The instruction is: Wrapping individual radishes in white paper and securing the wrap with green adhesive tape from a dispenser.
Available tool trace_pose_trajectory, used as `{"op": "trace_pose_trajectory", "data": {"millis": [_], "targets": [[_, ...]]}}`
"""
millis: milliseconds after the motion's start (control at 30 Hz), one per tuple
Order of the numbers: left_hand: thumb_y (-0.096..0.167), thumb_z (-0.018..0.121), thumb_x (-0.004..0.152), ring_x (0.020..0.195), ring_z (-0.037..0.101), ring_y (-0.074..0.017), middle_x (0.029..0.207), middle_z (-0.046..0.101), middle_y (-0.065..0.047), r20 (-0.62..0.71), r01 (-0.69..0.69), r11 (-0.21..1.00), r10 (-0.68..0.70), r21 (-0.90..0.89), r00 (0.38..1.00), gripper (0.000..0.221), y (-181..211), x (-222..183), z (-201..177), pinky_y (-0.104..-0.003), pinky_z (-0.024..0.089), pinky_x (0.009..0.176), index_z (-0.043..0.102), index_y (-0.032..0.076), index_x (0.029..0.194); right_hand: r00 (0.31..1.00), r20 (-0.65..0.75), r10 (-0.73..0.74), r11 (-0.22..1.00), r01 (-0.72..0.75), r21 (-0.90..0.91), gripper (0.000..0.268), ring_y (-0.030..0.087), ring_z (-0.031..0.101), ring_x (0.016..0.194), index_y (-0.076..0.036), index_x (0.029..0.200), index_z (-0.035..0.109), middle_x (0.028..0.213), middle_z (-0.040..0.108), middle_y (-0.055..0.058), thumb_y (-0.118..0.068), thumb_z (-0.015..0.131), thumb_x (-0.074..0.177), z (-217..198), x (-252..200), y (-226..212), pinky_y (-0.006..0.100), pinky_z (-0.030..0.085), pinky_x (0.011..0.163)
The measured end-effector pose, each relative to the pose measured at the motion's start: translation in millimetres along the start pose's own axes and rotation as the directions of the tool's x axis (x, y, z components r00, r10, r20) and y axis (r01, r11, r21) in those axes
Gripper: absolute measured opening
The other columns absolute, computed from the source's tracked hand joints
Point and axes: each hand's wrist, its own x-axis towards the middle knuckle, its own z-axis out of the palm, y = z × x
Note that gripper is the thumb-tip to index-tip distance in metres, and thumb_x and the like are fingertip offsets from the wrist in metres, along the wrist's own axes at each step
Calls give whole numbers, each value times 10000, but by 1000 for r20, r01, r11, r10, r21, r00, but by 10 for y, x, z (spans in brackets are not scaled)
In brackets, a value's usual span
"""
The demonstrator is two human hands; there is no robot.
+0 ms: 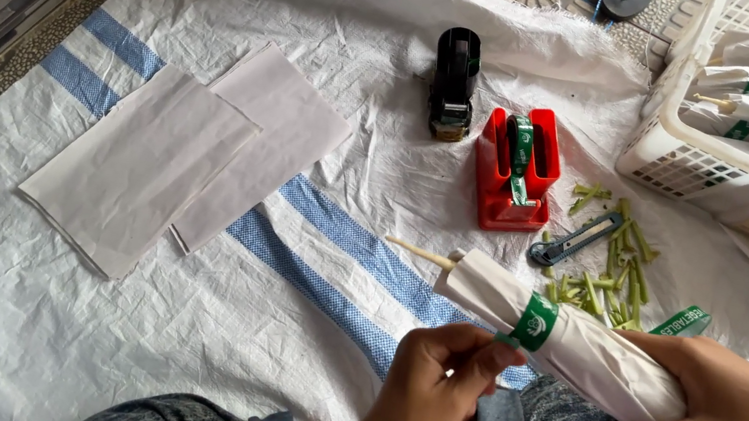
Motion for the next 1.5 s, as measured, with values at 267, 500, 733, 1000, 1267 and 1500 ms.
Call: {"op": "trace_pose_trajectory", "data": {"millis": [267, 500, 733, 1000, 1267, 1500], "targets": [[217, 649, 1022, 464, 511, -104, 562, 591, -24, 20, 28, 990, -31, 136, 999, 263, 197, -70, 80, -252, 386, 440, 716, 25, 856, 990, 136, -33, 995, 19, 100, 526, 194, 796, 613, -139, 1159, 850, 767, 935, 95, -58, 931, 646, 17, 211, 105, 277, 539, 548], [222, 698, 1009, 428, 535, -80, 612, 655, -37, 94, 209, 975, -216, 82, 972, 287, 180, 7, 45, -212, 408, 420, 721, 4, 824, 994, 105, -1, 992, 14, -124, 587, 72, 872, 660, -323, 1226, 749, 892, 949, -70, -300, 932, 668, 204, 217, 191, 198, 637, 544], [271, 779, 921, 380, 556, -107, 611, 679, -88, 128, 261, 965, -262, 24, 957, 382, 157, 105, 15, -203, 415, 366, 654, 6, 675, 996, 82, -45, 993, 53, -108, 460, 57, 834, 640, -303, 1126, 786, 856, 935, -89, -325, 896, 680, 321, 174, 235, 197, 600, 548], [255, 746, 884, 438, 598, -109, 796, 727, -126, 81, 34, 999, -37, 42, 996, 448, 271, 125, 75, -193, 445, 374, 679, -57, 1198, 990, 134, -38, 995, 25, 98, 452, 121, 850, 677, -190, 1129, 770, 849, 917, 11, -280, 875, 699, 480, 316, 257, 233, 632, 560], [65, 703, 926, 694, 628, -132, 895, 641, -56, -186, -405, 868, 465, 287, 865, 197, 180, 99, 71, -253, 573, 616, 637, 30, 1108, 931, 283, -232, 786, 7, 618, 464, 324, 721, 554, 132, 1071, 706, 751, 791, 262, 18, 822, 637, 477, 403, 125, 385, 574, 488], [-58, 726, 664, 1211, 490, -364, 1354, 530, -192, 275, -455, 350, 455, 819, 847, 387, 307, -75, 172, -655, 306, 1105, 673, -4, 1044, 938, 131, -320, 940, 332, -76, 397, 90, 732, 574, -243, 988, 782, 755, 863, -79, -307, 810, 597, 319, 372, 41, 235, 593, 536]]}}
